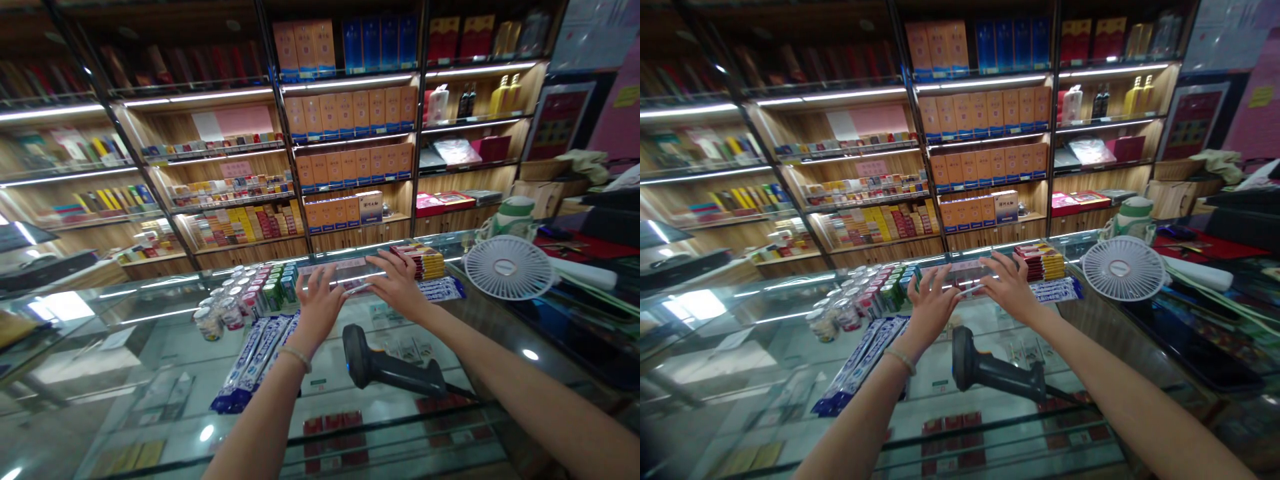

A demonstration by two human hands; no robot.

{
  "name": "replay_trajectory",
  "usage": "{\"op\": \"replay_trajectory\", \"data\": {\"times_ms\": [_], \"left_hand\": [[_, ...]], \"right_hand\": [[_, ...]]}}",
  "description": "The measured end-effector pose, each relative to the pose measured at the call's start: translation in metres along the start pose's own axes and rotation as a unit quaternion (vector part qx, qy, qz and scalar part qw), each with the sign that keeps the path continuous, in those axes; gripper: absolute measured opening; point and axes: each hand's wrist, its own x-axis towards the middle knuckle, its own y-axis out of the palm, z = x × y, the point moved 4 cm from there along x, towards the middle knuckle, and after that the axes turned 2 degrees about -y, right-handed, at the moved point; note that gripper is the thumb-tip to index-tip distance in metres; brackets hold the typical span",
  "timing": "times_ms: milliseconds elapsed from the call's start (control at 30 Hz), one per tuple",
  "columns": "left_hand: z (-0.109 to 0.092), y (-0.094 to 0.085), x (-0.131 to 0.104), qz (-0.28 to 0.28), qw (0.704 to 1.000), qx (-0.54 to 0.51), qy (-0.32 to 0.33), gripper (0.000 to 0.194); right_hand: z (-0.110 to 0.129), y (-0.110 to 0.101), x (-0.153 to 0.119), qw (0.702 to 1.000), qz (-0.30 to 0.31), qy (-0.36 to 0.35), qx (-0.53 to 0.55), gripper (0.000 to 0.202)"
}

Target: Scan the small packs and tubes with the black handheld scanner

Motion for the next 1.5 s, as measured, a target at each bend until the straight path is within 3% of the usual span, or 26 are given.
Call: {"op": "replay_trajectory", "data": {"times_ms": [100, 267, 400, 667, 833, 1133, 1333, 1500], "left_hand": [[0.0, -0.004, 0.002, -0.006, 1.0, -0.008, -0.013, 0.01], [0.003, -0.015, 0.003, -0.027, 0.999, -0.018, -0.031, 0.036], [0.003, -0.019, 0.002, -0.055, 0.998, -0.015, -0.037, 0.033], [0.003, -0.02, 0.002, -0.082, 0.996, 0.007, -0.033, 0.023], [0.004, -0.02, 0.002, -0.077, 0.996, -0.005, -0.041, 0.022], [0.005, -0.019, 0.002, -0.046, 0.998, -0.011, -0.052, 0.024], [0.004, -0.024, 0.02, -0.011, 1.0, -0.012, 0.004, 0.03], [-0.01, -0.041, 0.049, -0.005, 0.999, -0.019, 0.031, 0.031]], "right_hand": [[-0.003, 0.001, 0.001, 0.998, 0.032, 0.042, 0.022, 0.01], [-0.011, 0.001, 0.001, 0.986, 0.076, 0.124, 0.077, 0.02], [-0.015, 0.002, 0.0, 0.977, 0.101, 0.15, 0.111, 0.024], [-0.014, -0.001, -0.003, 0.983, 0.095, 0.128, 0.092, 0.024], [-0.013, -0.008, -0.003, 0.994, 0.066, 0.076, 0.04, 0.037], [-0.02, -0.005, -0.007, 0.995, 0.074, 0.058, 0.025, 0.025], [-0.032, -0.012, 0.0, 0.994, 0.061, 0.087, 0.039, 0.024], [-0.059, -0.038, 0.008, 0.991, 0.056, 0.117, 0.034, 0.025]]}}
